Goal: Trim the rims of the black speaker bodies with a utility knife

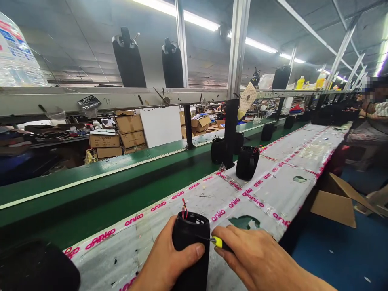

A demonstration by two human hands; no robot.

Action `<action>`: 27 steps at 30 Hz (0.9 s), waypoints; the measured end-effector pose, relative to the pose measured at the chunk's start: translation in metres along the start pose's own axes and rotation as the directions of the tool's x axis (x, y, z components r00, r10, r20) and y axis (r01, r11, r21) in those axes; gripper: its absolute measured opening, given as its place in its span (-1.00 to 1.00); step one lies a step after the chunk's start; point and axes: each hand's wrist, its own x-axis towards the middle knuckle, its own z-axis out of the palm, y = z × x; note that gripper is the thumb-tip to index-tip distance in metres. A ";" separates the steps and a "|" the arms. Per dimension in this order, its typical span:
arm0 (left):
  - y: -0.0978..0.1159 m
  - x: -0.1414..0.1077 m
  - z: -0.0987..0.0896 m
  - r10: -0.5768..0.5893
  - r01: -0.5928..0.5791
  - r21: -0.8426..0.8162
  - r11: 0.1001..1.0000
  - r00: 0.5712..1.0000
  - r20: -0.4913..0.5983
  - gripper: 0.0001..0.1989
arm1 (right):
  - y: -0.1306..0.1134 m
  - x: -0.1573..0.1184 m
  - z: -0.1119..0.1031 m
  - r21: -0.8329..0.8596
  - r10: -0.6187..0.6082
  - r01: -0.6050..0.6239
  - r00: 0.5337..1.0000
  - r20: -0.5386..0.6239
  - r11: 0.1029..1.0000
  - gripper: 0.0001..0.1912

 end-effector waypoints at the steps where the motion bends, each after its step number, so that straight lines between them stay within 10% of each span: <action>1: 0.000 0.000 0.001 0.006 -0.006 0.009 1.000 1.000 0.009 -0.38 | 0.001 -0.001 0.000 -0.020 -0.004 0.004 1.000 -0.004 1.000 -0.84; 18: 0.021 0.000 0.014 -0.007 0.023 0.211 0.977 0.997 -0.078 -0.49 | 0.002 -0.004 -0.004 -0.367 -0.133 0.086 0.986 -0.104 0.926 -0.68; 23: 0.023 -0.001 0.019 -0.017 0.101 0.345 0.933 0.971 -0.240 -0.49 | -0.001 -0.001 -0.004 -0.374 -0.093 0.075 0.995 -0.028 0.925 -0.71; 27: 0.017 0.001 0.011 0.016 0.019 0.240 0.971 0.990 -0.142 -0.45 | -0.003 0.002 0.002 -0.178 -0.084 0.067 0.992 -0.090 0.982 -0.84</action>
